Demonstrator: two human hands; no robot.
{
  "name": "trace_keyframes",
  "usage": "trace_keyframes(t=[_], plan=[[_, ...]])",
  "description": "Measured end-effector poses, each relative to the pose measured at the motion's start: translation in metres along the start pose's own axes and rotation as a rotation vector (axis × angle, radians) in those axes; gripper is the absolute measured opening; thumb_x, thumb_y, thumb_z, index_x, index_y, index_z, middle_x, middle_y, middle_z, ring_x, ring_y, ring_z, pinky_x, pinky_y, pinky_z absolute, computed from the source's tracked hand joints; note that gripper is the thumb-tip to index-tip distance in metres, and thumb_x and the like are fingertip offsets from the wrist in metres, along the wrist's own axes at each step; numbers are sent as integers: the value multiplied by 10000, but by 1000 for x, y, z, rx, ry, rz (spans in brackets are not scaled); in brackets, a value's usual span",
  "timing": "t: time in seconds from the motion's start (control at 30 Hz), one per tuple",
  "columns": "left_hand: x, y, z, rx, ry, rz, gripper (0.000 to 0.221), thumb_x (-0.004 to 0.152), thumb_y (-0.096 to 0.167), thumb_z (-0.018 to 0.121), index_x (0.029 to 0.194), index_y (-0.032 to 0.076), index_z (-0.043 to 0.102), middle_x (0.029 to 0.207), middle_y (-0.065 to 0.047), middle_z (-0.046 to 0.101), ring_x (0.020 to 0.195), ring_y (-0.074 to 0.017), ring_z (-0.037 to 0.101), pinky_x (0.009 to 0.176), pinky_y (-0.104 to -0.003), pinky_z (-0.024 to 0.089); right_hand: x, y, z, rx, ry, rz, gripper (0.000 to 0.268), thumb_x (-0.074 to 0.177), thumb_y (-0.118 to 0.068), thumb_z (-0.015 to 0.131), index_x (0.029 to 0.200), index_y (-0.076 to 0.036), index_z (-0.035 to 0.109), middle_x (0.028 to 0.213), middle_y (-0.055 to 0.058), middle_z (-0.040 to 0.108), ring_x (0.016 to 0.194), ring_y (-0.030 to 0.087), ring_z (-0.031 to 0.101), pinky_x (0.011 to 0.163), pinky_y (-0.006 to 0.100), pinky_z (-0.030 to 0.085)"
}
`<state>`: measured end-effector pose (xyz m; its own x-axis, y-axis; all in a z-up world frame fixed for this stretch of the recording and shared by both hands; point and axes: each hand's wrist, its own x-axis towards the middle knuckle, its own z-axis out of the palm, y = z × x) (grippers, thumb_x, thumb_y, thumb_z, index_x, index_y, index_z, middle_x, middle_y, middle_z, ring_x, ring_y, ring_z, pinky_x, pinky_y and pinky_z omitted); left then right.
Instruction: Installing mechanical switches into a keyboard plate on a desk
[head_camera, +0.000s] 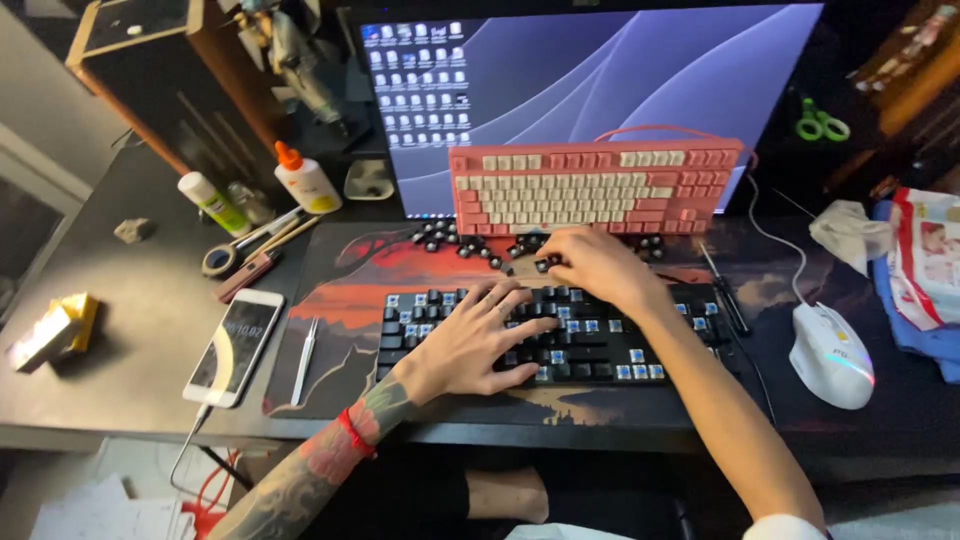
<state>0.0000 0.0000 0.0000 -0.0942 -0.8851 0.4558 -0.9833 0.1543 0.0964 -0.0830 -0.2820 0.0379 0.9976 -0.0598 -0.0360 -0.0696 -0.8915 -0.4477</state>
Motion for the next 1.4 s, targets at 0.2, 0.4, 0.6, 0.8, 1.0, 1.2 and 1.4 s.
trace_keyframes(t=[0.2,0.4,0.6,0.8,1.0,1.2,1.4], plan=[[2,1,-2,-20,-40,-38,603,1125,597,674,1572,194,704,1438,-184,651,1555,-462,583,1270,-633,465,10,23,21,-61,61,-82,181,1127,-197,828,1239,-69,889,1260,76,866,1231,324,805,1042,454,653],[-2,-15,8,-235,-7,-183,544,1180,531,684,1571,153,668,1344,-160,725,1448,-422,705,1205,-606,564,-20,5,-16,467,-17,-75,257,1194,-149,767,1402,-69,895,1340,112,881,1227,306,789,1082,509,621],[10,0,-6,-417,261,-411,502,1205,103,725,1687,173,608,1316,-96,811,1296,-347,830,1087,-499,682,-25,-8,-14,595,-57,-218,206,1128,-214,855,1283,-128,961,1212,68,924,1057,217,785,1030,447,622],[12,2,-10,-502,350,-394,402,1195,66,758,1585,164,766,1230,-43,805,1131,-258,814,1002,-426,695,-27,-22,-8,615,-70,-329,156,1135,-167,849,1237,-112,953,1227,48,922,1099,206,824,1049,439,650],[14,2,-14,-568,404,-410,324,1141,10,832,1455,84,797,1228,-126,809,1130,-353,827,1017,-508,694,-32,-28,-14,617,-7,-294,183,1128,-168,873,1302,-172,929,1148,28,896,1082,219,810,1048,477,645],[9,0,-11,-605,476,-468,250,1091,31,914,1286,53,759,1148,-173,803,1035,-397,811,965,-574,681,-38,-30,-15,645,18,-239,262,1069,-150,937,1330,-150,909,1172,47,940,1113,229,841,1106,495,650],[6,1,-9,-594,475,-503,296,1069,-33,909,1178,76,656,1080,-187,808,976,-416,799,937,-601,659,-35,-42,-12,707,-4,-364,346,1111,-40,836,1440,-132,889,1285,107,925,1205,288,852,1114,535,675]])
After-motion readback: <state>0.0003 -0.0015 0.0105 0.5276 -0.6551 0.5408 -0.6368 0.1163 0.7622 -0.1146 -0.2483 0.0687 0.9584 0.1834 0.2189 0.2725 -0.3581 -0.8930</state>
